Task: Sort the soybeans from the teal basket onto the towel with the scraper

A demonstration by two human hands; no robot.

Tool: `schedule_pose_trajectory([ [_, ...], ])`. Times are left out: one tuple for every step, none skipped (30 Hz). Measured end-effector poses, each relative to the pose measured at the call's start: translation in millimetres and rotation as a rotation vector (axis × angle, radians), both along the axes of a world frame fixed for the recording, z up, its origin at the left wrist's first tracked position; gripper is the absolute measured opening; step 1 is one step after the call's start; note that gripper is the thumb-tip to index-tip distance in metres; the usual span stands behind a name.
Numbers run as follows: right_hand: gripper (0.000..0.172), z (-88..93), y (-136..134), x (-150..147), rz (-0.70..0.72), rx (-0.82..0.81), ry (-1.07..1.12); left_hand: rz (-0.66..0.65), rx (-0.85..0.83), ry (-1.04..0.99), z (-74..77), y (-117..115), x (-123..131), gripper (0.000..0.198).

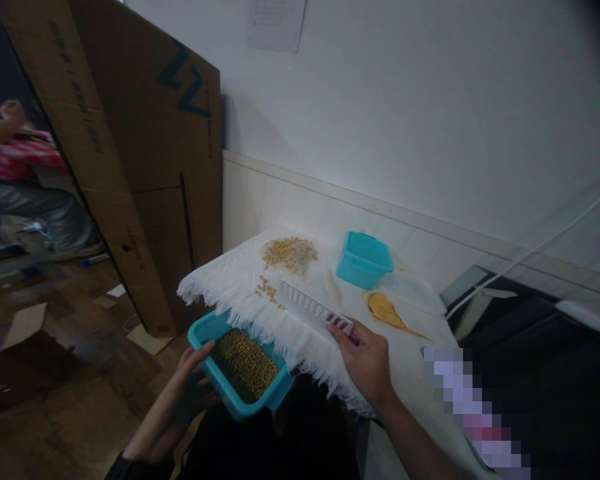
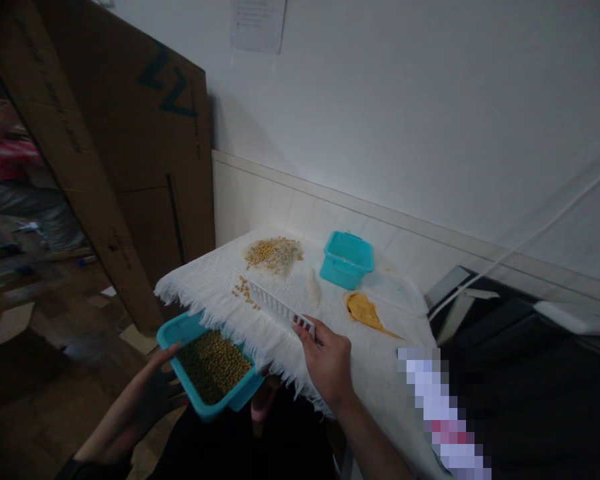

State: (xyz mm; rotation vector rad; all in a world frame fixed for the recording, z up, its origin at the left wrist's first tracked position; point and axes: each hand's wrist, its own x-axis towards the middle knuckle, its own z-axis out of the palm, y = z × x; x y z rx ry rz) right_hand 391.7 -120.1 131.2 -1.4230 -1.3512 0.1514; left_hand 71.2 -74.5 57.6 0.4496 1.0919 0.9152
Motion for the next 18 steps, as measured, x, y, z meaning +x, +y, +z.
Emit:
schedule_pose_trajectory([
  [0.028, 0.1, 0.4, -0.9, 0.009, 0.000, 0.003, 0.001, -0.001, 0.003, 0.2, -0.1, 0.0, 0.085],
  [0.027, 0.3, 0.6, -1.6, 0.016, 0.002, 0.007, 0.003, 0.000, 0.004, 0.3, -0.2, 0.1, 0.085],
  [0.027, 0.6, 0.6, -2.2, 0.022, 0.004, 0.011, 0.004, 0.002, 0.003, 0.4, -0.3, 0.1, 0.086],
  [0.027, 1.0, 0.4, -2.7, 0.024, 0.005, 0.017, 0.006, 0.006, 0.002, 0.4, -0.4, 0.1, 0.088],
  [0.027, 1.4, 0.1, -3.0, 0.025, 0.006, 0.023, 0.006, 0.009, -0.001, 0.4, -0.5, 0.0, 0.091],
  [0.027, 1.9, -0.2, -3.2, 0.024, 0.005, 0.028, 0.005, 0.011, -0.003, 0.3, -0.6, 0.0, 0.093],
  [0.027, 2.4, -0.6, -3.2, 0.023, 0.004, 0.031, 0.006, 0.011, -0.005, 0.2, -0.7, 0.0, 0.094],
  [0.027, 2.8, -0.9, -3.1, 0.024, 0.002, 0.032, 0.012, 0.007, -0.004, 0.1, -0.8, 0.1, 0.095],
  [0.027, 3.3, -1.2, -2.8, 0.024, -0.001, 0.030, 0.016, 0.005, -0.002, 0.1, -1.0, 0.1, 0.097],
  [0.027, 3.6, -1.5, -2.3, 0.023, -0.002, 0.027, 0.017, 0.005, -0.001, 0.2, -1.2, 0.2, 0.098],
  [0.027, 3.9, -1.7, -1.6, 0.022, -0.001, 0.022, 0.016, 0.006, 0.001, 0.5, -1.6, 0.4, 0.098],
  [0.026, 4.0, -2.1, -0.8, 0.019, 0.001, 0.019, 0.015, 0.008, 0.001, 0.9, -1.9, 0.5, 0.098],
  [0.026, 4.1, -2.5, 0.0, 0.014, 0.003, 0.015, 0.010, 0.010, -0.001, 1.5, -2.2, 0.6, 0.098],
  [0.026, 4.0, -3.1, 0.8, 0.008, 0.008, 0.013, 0.006, 0.011, -0.004, 2.1, -2.5, 0.7, 0.097],
  [0.026, 3.8, -3.8, 1.5, 0.000, 0.013, 0.012, 0.004, 0.008, -0.007, 2.6, -2.7, 0.9, 0.098],
  [0.026, 3.5, -4.7, 2.0, -0.008, 0.018, 0.009, 0.005, 0.005, -0.009, 3.0, -2.8, 1.0, 0.099],
  [0.026, 3.1, -5.6, 2.2, -0.015, 0.022, 0.006, 0.005, 0.006, -0.008, 3.1, -2.7, 1.2, 0.100],
  [0.027, 2.7, -6.4, 2.1, -0.020, 0.024, 0.003, 0.007, 0.008, -0.005, 2.9, -2.6, 1.3, 0.101],
])
